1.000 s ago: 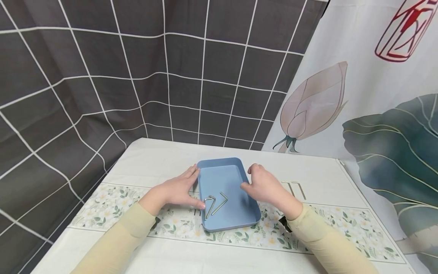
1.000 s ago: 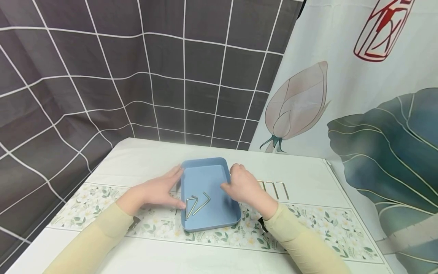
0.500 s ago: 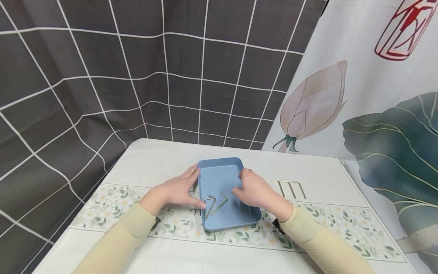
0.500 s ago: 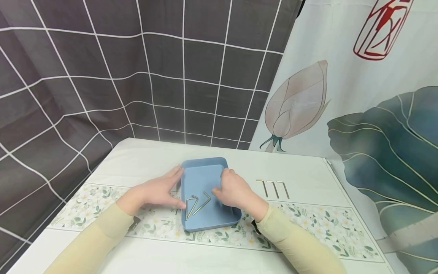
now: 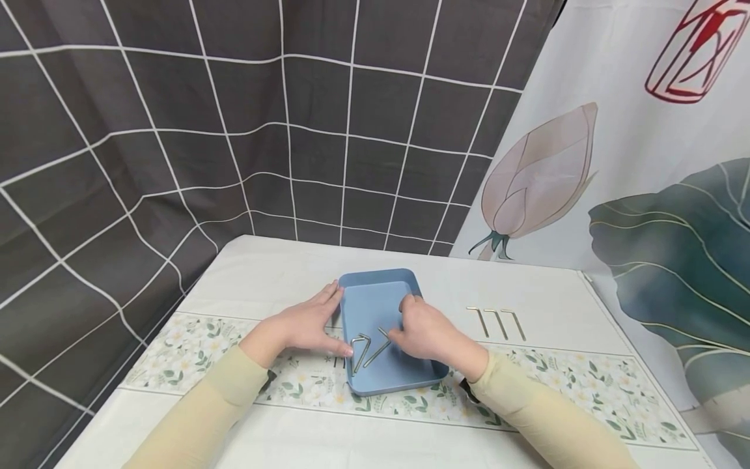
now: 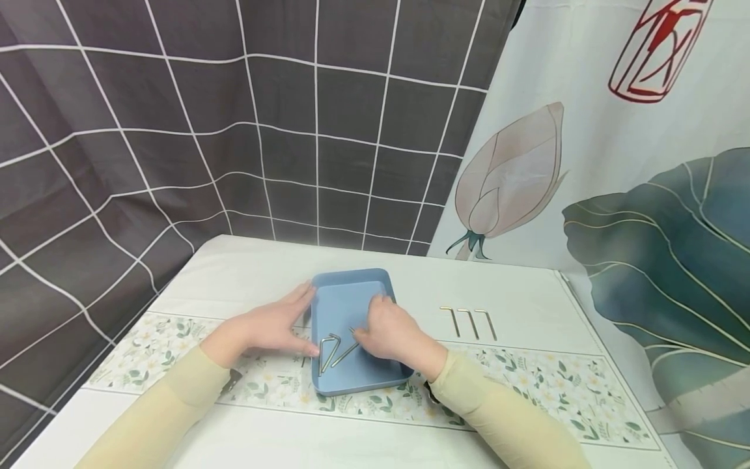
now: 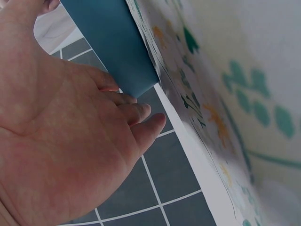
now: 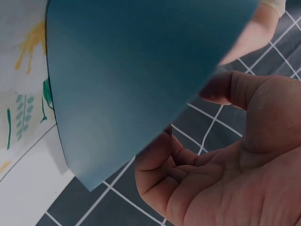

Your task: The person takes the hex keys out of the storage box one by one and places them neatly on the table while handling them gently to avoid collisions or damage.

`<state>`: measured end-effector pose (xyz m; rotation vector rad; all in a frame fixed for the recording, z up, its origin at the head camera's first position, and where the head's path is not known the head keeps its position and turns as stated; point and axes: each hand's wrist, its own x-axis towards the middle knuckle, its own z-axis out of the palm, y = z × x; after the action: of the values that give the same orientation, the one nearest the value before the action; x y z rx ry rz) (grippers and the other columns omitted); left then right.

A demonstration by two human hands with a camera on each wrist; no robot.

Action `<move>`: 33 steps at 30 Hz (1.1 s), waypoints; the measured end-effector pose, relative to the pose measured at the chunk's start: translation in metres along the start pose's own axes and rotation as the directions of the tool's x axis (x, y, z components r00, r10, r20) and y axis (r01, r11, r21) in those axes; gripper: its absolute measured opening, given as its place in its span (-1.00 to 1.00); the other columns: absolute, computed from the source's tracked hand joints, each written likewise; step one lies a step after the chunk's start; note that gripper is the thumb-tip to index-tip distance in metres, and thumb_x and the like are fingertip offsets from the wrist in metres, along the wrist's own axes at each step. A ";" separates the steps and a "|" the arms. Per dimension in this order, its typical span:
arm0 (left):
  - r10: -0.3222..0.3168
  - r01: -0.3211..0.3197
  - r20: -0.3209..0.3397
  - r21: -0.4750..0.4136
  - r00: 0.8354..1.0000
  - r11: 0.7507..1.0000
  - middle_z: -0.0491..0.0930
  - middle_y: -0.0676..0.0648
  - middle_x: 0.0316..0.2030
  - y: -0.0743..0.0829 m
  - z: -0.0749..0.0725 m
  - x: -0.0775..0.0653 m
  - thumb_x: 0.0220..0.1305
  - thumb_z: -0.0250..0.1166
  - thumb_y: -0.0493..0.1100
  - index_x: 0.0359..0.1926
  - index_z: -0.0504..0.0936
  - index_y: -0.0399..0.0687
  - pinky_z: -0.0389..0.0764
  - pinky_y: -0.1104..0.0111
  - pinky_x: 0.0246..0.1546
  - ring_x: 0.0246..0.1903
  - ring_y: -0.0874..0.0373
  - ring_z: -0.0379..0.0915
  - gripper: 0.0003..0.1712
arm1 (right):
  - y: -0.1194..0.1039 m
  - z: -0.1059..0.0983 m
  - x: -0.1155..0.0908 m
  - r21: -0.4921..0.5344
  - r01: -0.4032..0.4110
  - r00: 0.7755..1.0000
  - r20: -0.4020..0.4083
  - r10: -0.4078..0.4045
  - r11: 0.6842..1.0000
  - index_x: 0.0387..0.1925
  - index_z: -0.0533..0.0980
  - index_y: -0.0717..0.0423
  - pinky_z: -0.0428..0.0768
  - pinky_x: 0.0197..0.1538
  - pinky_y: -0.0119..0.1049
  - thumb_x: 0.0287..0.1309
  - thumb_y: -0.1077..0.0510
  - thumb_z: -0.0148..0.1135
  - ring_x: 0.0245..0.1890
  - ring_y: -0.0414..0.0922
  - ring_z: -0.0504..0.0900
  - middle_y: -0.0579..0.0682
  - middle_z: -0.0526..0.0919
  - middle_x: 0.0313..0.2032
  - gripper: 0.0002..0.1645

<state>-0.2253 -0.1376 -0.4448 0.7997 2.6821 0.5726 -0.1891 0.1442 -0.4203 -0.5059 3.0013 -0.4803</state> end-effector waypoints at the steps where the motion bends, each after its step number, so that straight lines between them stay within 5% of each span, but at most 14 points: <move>1: 0.001 -0.001 0.000 0.002 1.000 1.000 -0.34 -0.26 0.80 0.000 0.000 0.000 0.15 0.51 0.61 0.81 -0.16 -0.26 0.15 -0.14 0.67 0.78 -0.17 -0.33 0.65 | -0.001 0.001 0.001 -0.003 0.002 1.000 0.004 -0.002 1.000 0.06 0.52 0.42 0.76 -0.13 0.01 0.34 0.01 0.48 -0.29 -0.02 0.59 0.17 0.61 -0.20 -0.43; 17: -0.001 0.001 0.000 0.003 1.000 1.000 -0.32 -0.27 0.80 0.000 0.000 0.000 0.15 0.51 0.61 0.81 -0.15 -0.26 0.19 -0.15 0.66 0.78 -0.16 -0.33 0.65 | -0.009 0.017 0.004 -0.050 0.009 0.997 0.082 -0.005 0.999 0.20 0.44 0.68 0.81 -0.17 0.06 0.44 0.01 0.41 -0.34 0.02 0.62 0.34 0.64 -0.16 -0.24; 33: -0.001 0.001 -0.002 0.002 1.000 1.000 -0.32 -0.27 0.80 -0.002 0.001 0.001 0.14 0.49 0.64 0.81 -0.15 -0.26 0.18 -0.14 0.67 0.78 -0.15 -0.34 0.66 | -0.011 0.028 0.011 -0.115 -0.017 0.991 0.132 0.032 0.993 0.15 0.48 0.69 0.77 -0.25 -0.01 0.48 -0.12 0.37 -0.39 -0.01 0.55 0.15 0.50 -0.33 -0.18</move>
<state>-0.2266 -0.1384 -0.4467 0.7986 2.6850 0.5714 -0.1925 0.1221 -0.4436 -0.4873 2.9132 -0.2639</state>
